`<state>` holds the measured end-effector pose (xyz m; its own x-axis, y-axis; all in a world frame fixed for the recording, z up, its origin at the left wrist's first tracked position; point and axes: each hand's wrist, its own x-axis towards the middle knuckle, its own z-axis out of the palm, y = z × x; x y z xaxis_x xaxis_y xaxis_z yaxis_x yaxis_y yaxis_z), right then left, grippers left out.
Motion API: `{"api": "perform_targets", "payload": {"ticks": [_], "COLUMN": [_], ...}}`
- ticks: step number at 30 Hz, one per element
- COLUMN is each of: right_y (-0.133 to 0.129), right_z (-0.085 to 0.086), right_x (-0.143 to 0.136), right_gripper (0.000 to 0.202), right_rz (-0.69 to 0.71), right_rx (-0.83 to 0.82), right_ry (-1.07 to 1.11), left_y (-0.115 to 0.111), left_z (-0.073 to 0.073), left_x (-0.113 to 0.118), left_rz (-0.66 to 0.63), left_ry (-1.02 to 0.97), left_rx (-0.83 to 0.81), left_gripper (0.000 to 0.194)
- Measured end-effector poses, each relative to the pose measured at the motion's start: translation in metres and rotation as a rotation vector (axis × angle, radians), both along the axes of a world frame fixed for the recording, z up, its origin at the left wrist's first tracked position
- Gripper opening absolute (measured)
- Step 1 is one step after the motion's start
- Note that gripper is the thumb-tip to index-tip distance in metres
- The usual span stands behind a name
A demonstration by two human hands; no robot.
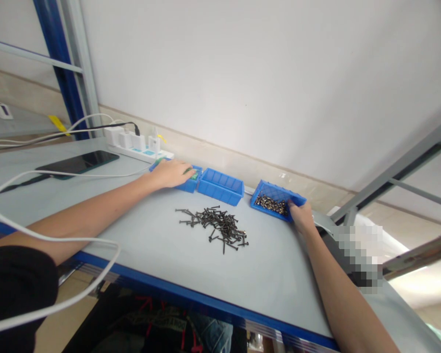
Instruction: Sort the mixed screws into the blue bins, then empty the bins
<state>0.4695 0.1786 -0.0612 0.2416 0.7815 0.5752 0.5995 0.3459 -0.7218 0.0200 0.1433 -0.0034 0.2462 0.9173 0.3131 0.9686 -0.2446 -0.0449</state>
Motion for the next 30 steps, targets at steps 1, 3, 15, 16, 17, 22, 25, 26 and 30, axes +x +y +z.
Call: {"api": "perform_targets", "payload": {"ticks": [1, 3, 15, 16, 17, 22, 25, 26, 30], "right_y": [-0.0014, -0.0038, -0.0059, -0.0060, -0.0062, -0.0069, -0.0068, -0.0066, -0.0061], "right_z": [0.0009, 0.0027, 0.0063, 0.0063, 0.0064, 0.0064, 0.0066, 0.0066, 0.0060], "right_x": [-0.0010, -0.0033, -0.0058, -0.0063, -0.0068, -0.0087, -0.0083, -0.0081, -0.0076], "right_gripper": [0.023, 0.025, 0.025, 0.025, 0.025, 0.027, 0.028, 0.028, 0.027], "right_rz": [0.009, 0.000, -0.032, -0.030, -0.028, -0.022, -0.013, -0.012, -0.017], "right_rx": [-0.007, -0.025, -0.080, -0.080, -0.077, -0.050, -0.035, -0.031, -0.014], "right_ry": [-0.002, 0.001, 0.005, 0.004, 0.002, -0.008, -0.023, -0.028, -0.047], "left_y": [-0.0002, -0.0005, 0.0008, 0.0008, 0.0008, 0.0008, 0.0004, 0.0002, -0.0004], "left_z": [0.0000, 0.0001, -0.0005, -0.0006, -0.0006, 0.0002, 0.0006, 0.0006, 0.0009], "left_x": [0.0002, 0.0005, -0.0008, -0.0009, -0.0010, -0.0009, -0.0006, -0.0004, -0.0001], "left_rz": [0.001, 0.004, 0.023, 0.028, 0.030, 0.016, 0.022, 0.023, 0.011], "left_ry": [0.000, -0.003, -0.029, -0.028, -0.026, -0.017, -0.024, -0.027, -0.034], "left_rx": [-0.001, -0.006, -0.030, -0.030, -0.031, -0.025, -0.034, -0.037, -0.038], "left_gripper": [0.053, 0.052, 0.053, 0.053, 0.053, 0.055, 0.054, 0.053, 0.053]}}
